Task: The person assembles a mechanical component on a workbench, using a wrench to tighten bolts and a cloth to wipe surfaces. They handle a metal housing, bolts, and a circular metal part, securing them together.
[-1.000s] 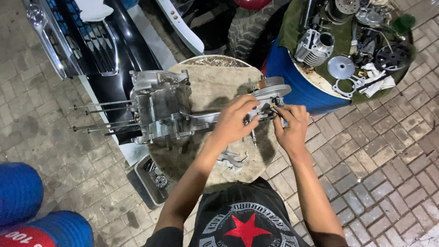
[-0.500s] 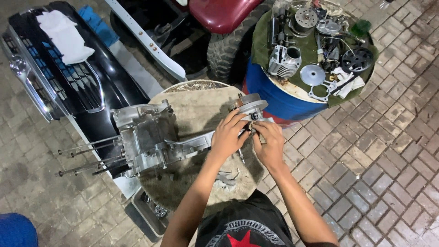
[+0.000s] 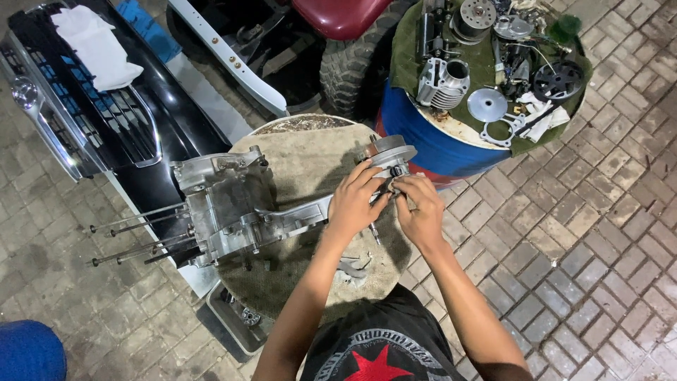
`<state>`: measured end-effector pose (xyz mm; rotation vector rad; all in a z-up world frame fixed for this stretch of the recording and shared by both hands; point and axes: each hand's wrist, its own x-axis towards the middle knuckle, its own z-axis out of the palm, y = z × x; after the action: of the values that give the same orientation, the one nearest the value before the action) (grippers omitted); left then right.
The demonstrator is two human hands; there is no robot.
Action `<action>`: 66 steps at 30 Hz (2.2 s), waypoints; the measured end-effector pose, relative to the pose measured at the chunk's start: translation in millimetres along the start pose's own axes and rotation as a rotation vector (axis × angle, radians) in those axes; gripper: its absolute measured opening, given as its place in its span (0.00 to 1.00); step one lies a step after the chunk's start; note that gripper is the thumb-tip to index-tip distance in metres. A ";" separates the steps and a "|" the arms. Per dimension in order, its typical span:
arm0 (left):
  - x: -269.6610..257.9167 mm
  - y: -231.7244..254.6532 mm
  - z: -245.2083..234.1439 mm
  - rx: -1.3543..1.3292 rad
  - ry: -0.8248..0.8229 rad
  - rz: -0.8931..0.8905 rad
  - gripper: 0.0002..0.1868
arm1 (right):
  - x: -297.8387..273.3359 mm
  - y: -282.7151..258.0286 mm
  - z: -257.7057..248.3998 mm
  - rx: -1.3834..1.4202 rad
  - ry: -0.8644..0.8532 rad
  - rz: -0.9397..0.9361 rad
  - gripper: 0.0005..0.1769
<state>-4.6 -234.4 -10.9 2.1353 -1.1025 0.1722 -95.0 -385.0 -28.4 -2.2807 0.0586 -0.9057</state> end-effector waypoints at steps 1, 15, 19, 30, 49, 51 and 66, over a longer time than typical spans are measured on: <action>-0.7 -0.7 -0.1 0.000 -0.001 -0.001 0.14 | 1.8 -6.6 -2.3 0.001 -0.001 0.001 0.12; -2.3 -3.3 5.8 -0.037 0.035 -0.008 0.13 | 2.5 14.9 0.5 0.024 -0.044 -0.034 0.13; -2.4 -2.7 4.7 -0.001 0.038 -0.005 0.13 | -2.7 8.9 3.4 -0.016 -0.085 -0.051 0.12; -2.5 -3.3 5.1 -0.009 0.043 0.001 0.13 | -12.4 24.5 11.4 0.014 -0.044 0.001 0.14; -1.5 -2.7 5.1 0.011 0.037 0.000 0.12 | 3.2 15.5 -23.5 -0.020 0.196 0.140 0.17; -2.3 -4.0 6.1 -0.011 0.048 0.004 0.13 | -0.2 15.8 -16.8 -0.013 0.155 0.104 0.16; -1.2 -0.6 2.7 -0.034 0.059 0.003 0.12 | -19.4 13.7 -1.9 -0.121 -0.065 -0.021 0.21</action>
<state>-5.4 -235.1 -13.7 2.0858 -1.0667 0.2154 -108.3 -391.3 -47.2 -2.4257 0.0620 -0.8588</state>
